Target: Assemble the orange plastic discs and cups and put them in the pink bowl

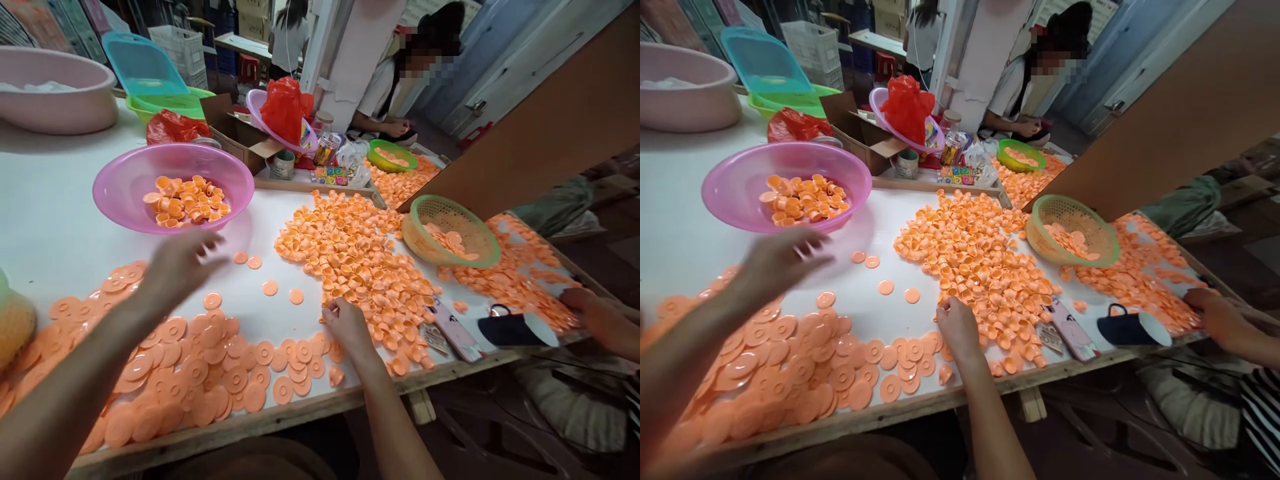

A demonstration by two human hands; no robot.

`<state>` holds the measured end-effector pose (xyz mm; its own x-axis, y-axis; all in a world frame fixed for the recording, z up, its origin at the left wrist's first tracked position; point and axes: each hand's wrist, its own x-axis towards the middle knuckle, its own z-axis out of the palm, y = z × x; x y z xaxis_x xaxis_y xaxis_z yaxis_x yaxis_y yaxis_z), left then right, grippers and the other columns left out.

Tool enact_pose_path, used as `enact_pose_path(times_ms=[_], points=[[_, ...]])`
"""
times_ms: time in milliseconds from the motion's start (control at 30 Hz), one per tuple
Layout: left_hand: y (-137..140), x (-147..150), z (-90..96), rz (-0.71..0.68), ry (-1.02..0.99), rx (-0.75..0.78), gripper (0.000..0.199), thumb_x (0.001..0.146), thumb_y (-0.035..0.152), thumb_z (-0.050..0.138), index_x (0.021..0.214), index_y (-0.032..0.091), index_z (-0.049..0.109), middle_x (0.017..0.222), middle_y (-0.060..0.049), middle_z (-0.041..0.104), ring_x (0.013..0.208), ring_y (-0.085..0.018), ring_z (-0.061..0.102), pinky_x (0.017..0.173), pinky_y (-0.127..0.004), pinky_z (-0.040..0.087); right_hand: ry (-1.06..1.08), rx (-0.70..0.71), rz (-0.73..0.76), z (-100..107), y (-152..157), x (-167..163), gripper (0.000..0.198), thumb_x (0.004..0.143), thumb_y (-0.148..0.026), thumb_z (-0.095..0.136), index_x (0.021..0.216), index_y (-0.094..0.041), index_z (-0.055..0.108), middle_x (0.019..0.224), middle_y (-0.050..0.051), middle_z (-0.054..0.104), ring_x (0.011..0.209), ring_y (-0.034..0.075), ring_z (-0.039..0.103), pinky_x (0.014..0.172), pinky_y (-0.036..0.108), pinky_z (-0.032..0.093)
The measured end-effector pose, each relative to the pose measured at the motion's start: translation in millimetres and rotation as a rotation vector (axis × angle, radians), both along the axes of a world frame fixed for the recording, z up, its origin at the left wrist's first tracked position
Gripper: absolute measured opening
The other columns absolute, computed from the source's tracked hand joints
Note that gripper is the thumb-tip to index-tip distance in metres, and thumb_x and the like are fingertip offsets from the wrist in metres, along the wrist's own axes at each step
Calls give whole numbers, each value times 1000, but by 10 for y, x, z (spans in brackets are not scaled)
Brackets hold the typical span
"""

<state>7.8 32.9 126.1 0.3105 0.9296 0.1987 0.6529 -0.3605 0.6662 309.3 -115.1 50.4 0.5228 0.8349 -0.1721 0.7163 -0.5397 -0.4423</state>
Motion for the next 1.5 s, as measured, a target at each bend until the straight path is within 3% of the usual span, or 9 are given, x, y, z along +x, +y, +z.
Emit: enact_pose_path(times_ms=[100, 200, 267, 533, 767, 900, 1033, 1167, 1500], points=[[-627, 174, -554, -485, 164, -153, 31, 67, 24, 74, 98, 26, 70, 95, -3, 67, 90, -21, 58, 78, -35, 42, 4, 71, 15, -33, -13, -16, 10, 70, -15, 52, 63, -21, 57, 59, 0, 60, 59, 16, 54, 57, 25, 34], [-1036, 372, -979, -494, 269, -198, 18, 72, 17, 66, 87, 26, 71, 95, -3, 65, 92, -22, 57, 79, -38, 36, 192, 182, 9, -10, -19, -106, 8, 72, -22, 55, 65, -21, 58, 55, -2, 56, 54, 15, 53, 53, 25, 36], [-1044, 468, -1087, -405, 258, -195, 16, 75, 16, 63, 86, 24, 70, 96, -4, 64, 94, -22, 56, 82, -39, 34, 409, 212, 4, 0, -4, -221, 8, 74, -28, 57, 70, -20, 59, 54, -3, 55, 49, 14, 52, 49, 24, 38], [-722, 576, -1127, -230, 188, -205, 23, 76, 20, 66, 99, 23, 68, 97, -4, 68, 95, -22, 58, 84, -38, 34, 736, 191, 35, -193, 217, -754, 9, 75, -29, 58, 74, -21, 58, 50, -6, 54, 41, 11, 50, 40, 21, 38], [-739, 606, -1111, -194, 174, -183, 10, 80, 23, 59, 79, 22, 70, 82, -4, 69, 85, -22, 59, 81, -37, 35, 441, 197, 106, -221, 406, -964, 12, 70, -17, 53, 60, -22, 49, 51, -5, 53, 48, 12, 51, 49, 22, 38], [-588, 553, -960, -270, 66, -407, 16, 80, 23, 56, 85, 22, 72, 79, -3, 71, 77, -20, 63, 74, -32, 40, 368, 128, 177, -176, 467, -953, 13, 68, -13, 51, 58, -22, 49, 49, -5, 51, 48, 12, 49, 49, 22, 35], [-496, 634, -852, -123, -58, -590, 15, 74, 23, 58, 82, 21, 71, 76, -1, 71, 72, -17, 63, 65, -27, 42, 410, 106, 208, -160, 478, -925, 13, 70, -15, 51, 60, -22, 48, 47, -5, 51, 49, 13, 50, 49, 22, 34], [-504, 762, -898, -46, -39, -602, 13, 69, 19, 55, 56, 19, 57, 62, 0, 63, 63, -16, 57, 56, -26, 36, 374, 103, 222, -179, 485, -927, 15, 71, -13, 51, 59, -22, 47, 47, -5, 51, 50, 13, 50, 51, 23, 35], [-648, 789, -939, -10, -59, -403, 15, 69, 16, 55, 55, 18, 58, 54, 2, 60, 54, -12, 53, 52, -23, 34, 468, 222, 232, -205, 405, -972, 13, 79, -22, 53, 68, -20, 60, 61, 0, 62, 56, 15, 57, 54, 25, 42]])
